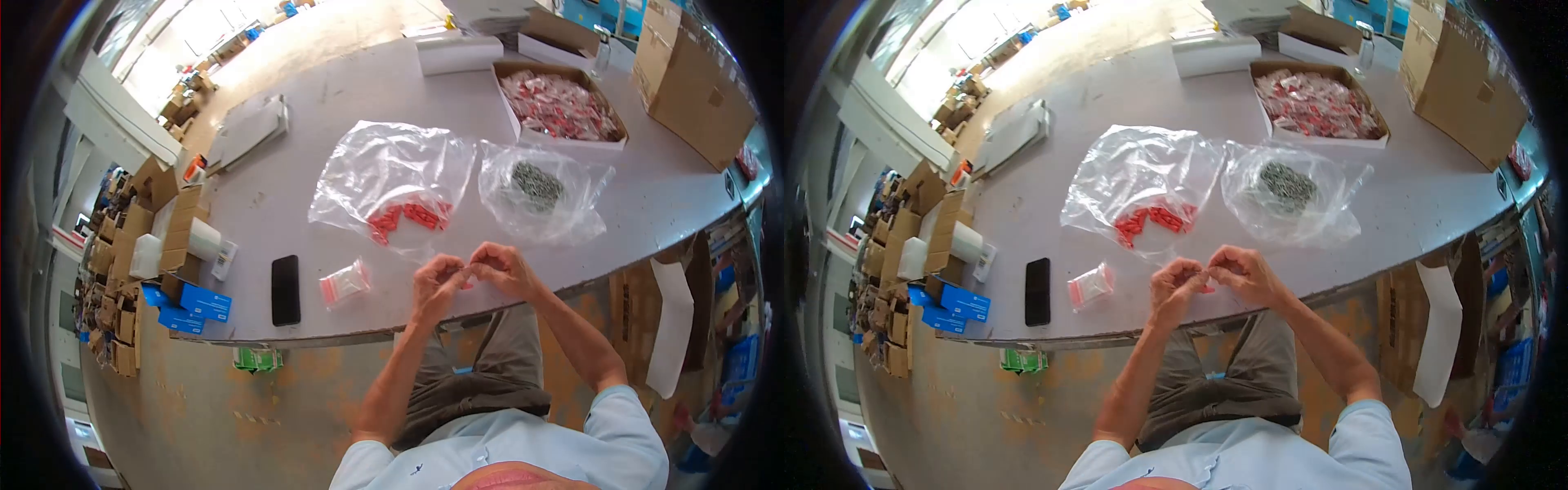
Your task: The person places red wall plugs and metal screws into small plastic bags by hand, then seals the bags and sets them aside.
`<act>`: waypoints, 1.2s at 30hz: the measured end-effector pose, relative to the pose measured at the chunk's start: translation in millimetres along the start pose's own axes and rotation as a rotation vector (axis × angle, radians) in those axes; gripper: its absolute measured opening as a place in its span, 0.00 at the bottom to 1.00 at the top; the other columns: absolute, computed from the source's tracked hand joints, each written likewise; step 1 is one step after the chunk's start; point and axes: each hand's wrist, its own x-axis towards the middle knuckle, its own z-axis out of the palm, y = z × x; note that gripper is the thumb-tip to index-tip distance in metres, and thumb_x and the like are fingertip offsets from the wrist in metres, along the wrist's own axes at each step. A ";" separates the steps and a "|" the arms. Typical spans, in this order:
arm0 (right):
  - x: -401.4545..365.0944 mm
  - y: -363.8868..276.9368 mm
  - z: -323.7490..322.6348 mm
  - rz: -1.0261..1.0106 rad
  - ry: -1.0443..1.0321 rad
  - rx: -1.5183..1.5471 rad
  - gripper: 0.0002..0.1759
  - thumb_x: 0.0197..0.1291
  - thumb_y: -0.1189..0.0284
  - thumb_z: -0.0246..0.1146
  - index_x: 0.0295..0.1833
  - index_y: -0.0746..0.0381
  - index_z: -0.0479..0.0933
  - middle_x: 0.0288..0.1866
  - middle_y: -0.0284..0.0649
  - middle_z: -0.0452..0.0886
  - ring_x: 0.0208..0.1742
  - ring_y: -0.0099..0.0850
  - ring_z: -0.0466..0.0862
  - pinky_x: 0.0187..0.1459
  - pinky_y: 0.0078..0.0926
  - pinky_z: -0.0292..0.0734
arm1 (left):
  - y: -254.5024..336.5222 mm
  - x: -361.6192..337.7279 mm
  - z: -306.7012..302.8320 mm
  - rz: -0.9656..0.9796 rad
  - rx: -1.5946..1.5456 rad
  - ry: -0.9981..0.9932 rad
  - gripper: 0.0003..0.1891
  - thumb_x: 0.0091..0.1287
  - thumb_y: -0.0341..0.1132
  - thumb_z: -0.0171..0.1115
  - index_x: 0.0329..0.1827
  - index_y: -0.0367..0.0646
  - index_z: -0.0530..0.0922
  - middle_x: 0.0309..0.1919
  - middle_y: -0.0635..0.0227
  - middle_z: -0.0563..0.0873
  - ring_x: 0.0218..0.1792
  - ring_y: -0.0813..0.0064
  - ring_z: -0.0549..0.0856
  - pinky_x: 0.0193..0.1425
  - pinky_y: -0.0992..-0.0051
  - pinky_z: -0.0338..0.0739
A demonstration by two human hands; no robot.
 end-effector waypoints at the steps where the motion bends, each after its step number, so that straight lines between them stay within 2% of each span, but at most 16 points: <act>1: 0.5 2.9 -0.7 0.040 0.001 0.006 0.06 0.74 0.73 0.65 0.49 0.65 0.80 0.38 0.28 0.82 0.41 0.15 0.79 0.44 0.17 0.77 | 2.5 -0.3 0.1 -0.010 -0.015 -0.017 0.04 0.72 0.24 0.69 0.45 0.33 0.83 0.37 0.66 0.88 0.39 0.80 0.88 0.44 0.77 0.87; 2: 1.1 5.8 -1.2 0.082 0.004 0.012 0.07 0.74 0.73 0.64 0.49 0.66 0.80 0.37 0.29 0.82 0.40 0.16 0.79 0.45 0.18 0.77 | 4.6 -0.1 0.3 0.008 -0.007 -0.012 0.04 0.72 0.24 0.69 0.45 0.33 0.83 0.37 0.66 0.88 0.39 0.80 0.88 0.44 0.77 0.87; 6: 1.5 6.5 -1.9 0.034 0.036 0.041 0.08 0.75 0.72 0.64 0.50 0.67 0.80 0.36 0.31 0.83 0.38 0.18 0.80 0.43 0.19 0.78 | 2.8 -0.8 -1.8 0.034 -0.037 0.034 0.04 0.74 0.26 0.67 0.45 0.34 0.84 0.37 0.66 0.88 0.37 0.78 0.89 0.43 0.75 0.88; 9: 1.1 4.6 -2.1 0.086 0.008 0.088 0.08 0.75 0.71 0.64 0.50 0.65 0.80 0.38 0.29 0.82 0.41 0.16 0.80 0.46 0.19 0.78 | 1.4 -1.7 -2.6 0.049 -0.055 0.047 0.03 0.75 0.26 0.67 0.45 0.34 0.83 0.36 0.66 0.88 0.35 0.78 0.89 0.42 0.75 0.88; 11: 2.3 6.3 -1.0 0.025 0.013 0.119 0.09 0.74 0.72 0.66 0.51 0.66 0.81 0.37 0.31 0.83 0.38 0.16 0.79 0.42 0.18 0.77 | -2.6 0.0 -4.7 0.048 -0.062 0.043 0.03 0.74 0.25 0.67 0.45 0.34 0.83 0.35 0.66 0.88 0.35 0.77 0.89 0.42 0.76 0.88; 14: 1.8 5.6 1.2 0.004 0.018 0.077 0.08 0.72 0.72 0.68 0.50 0.66 0.82 0.38 0.30 0.84 0.38 0.15 0.79 0.41 0.18 0.77 | -2.7 0.6 -2.5 0.040 0.006 0.064 0.02 0.74 0.25 0.67 0.44 0.34 0.83 0.35 0.66 0.88 0.35 0.77 0.89 0.43 0.76 0.87; 18: 2.7 13.9 -3.4 0.046 0.024 -0.001 0.08 0.71 0.73 0.70 0.48 0.66 0.82 0.37 0.30 0.84 0.38 0.14 0.80 0.40 0.18 0.78 | -2.6 0.7 -2.6 0.010 -0.057 0.017 0.02 0.74 0.24 0.67 0.44 0.34 0.83 0.35 0.66 0.88 0.36 0.77 0.89 0.43 0.76 0.87; 21: 3.1 5.1 -2.7 0.038 0.057 0.019 0.07 0.71 0.74 0.70 0.46 0.67 0.83 0.36 0.30 0.85 0.39 0.14 0.82 0.41 0.19 0.80 | 5.0 1.2 -0.7 -0.015 0.070 0.018 0.01 0.73 0.23 0.67 0.44 0.34 0.83 0.35 0.66 0.88 0.37 0.77 0.90 0.44 0.75 0.87; 27: 4.3 8.0 -5.8 0.052 0.064 0.119 0.07 0.70 0.75 0.69 0.48 0.68 0.83 0.38 0.34 0.88 0.40 0.17 0.84 0.43 0.21 0.82 | 4.6 1.2 2.2 -0.036 -0.047 0.021 0.02 0.72 0.20 0.66 0.45 0.33 0.83 0.37 0.66 0.88 0.39 0.75 0.90 0.47 0.74 0.87; 30: 6.1 11.0 -6.5 0.019 0.027 0.146 0.08 0.71 0.74 0.69 0.48 0.68 0.83 0.37 0.35 0.88 0.40 0.17 0.84 0.43 0.21 0.82 | 0.6 -0.2 -2.0 -0.043 -0.043 0.044 0.03 0.72 0.20 0.67 0.45 0.34 0.83 0.37 0.67 0.88 0.39 0.76 0.89 0.47 0.74 0.87; 32: 5.6 2.5 -8.0 -0.018 0.026 0.075 0.08 0.71 0.74 0.70 0.48 0.68 0.83 0.36 0.35 0.88 0.39 0.17 0.84 0.41 0.22 0.82 | -0.9 0.5 -5.5 -0.005 0.098 0.088 0.04 0.71 0.19 0.67 0.44 0.35 0.84 0.36 0.69 0.87 0.38 0.78 0.87 0.48 0.76 0.85; 36: 6.3 2.1 -10.7 0.013 0.029 0.113 0.08 0.71 0.74 0.70 0.48 0.69 0.82 0.36 0.35 0.88 0.39 0.17 0.84 0.40 0.22 0.81 | 5.0 2.2 0.7 -0.017 0.021 0.128 0.04 0.70 0.19 0.66 0.43 0.36 0.84 0.36 0.69 0.87 0.37 0.80 0.86 0.45 0.78 0.82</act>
